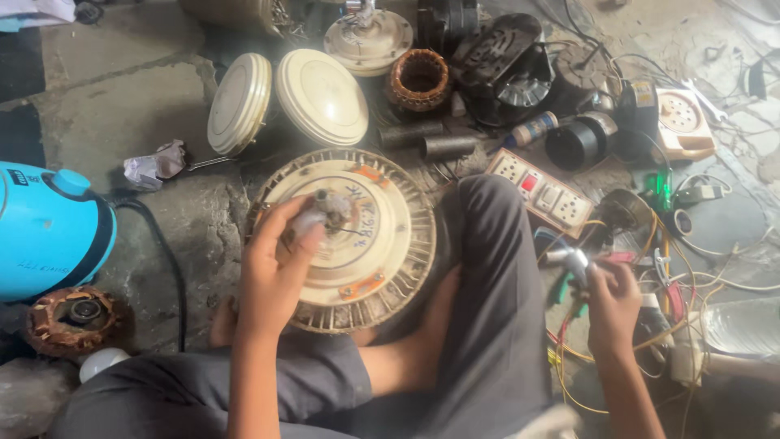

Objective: The person sits on the floor and repairs an electric motor stator. They use a screwdriver to adjust components and connect wires to the central hub, then use a long-handled tool to press down on the stator's center.

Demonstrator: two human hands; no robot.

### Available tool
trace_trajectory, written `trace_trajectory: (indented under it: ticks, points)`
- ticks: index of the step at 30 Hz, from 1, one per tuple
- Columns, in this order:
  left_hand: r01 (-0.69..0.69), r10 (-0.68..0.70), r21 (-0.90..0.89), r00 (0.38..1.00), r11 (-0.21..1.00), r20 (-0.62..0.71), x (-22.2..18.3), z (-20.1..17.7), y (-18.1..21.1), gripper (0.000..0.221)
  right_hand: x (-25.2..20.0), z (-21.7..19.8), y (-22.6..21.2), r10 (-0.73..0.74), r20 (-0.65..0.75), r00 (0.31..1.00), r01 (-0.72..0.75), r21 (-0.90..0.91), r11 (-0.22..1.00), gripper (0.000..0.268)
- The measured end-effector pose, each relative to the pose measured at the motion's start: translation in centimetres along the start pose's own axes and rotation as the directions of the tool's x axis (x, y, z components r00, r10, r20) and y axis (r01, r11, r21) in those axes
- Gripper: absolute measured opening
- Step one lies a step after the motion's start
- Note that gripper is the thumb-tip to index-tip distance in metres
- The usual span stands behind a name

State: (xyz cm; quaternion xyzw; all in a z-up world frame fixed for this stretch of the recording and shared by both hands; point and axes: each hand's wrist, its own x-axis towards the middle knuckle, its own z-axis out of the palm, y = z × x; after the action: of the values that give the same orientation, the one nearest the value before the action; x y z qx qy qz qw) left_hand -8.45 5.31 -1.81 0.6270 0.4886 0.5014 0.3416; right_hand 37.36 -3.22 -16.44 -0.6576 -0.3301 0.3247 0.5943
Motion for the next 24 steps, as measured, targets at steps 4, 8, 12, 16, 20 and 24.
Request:
trace_trajectory:
  ticks: [4,8,12,16,20,24]
  points:
    - [-0.028,0.036,0.091,0.995,0.995,-0.092,0.1,1.0,-1.0,0.029,-0.3,-1.0,1.8,0.156,-0.006,0.988,-0.154,-0.197,0.968,0.027]
    - [0.164,-0.179,-0.138,0.978,0.977,-0.108,1.0,0.1,-1.6,0.028,-0.1,-0.1,3.4,-0.049,-0.005,0.999,0.048,-0.163,0.985,0.027]
    - [0.283,-0.296,-0.154,0.953,0.947,-0.07,2.5,-0.1,-0.6,0.027,-0.6,-0.6,3.9,0.057,-0.138,0.989,-0.084,-0.2,0.976,0.027]
    - [0.094,-0.093,-0.011,0.994,0.996,0.052,2.5,0.7,0.6,0.043,-1.8,-1.4,4.0,-0.052,0.038,0.998,0.064,-0.481,0.874,0.033]
    - [-0.161,0.13,0.294,0.984,0.942,0.122,2.3,2.5,0.9,0.081,-3.0,-1.7,3.7,-0.272,0.416,0.868,0.473,-0.521,0.71,0.06]
    - [0.067,-0.069,0.021,0.991,0.998,0.113,2.6,2.8,0.8,0.073,-2.6,-3.0,2.4,-0.089,0.195,0.977,0.182,-0.538,0.823,0.038]
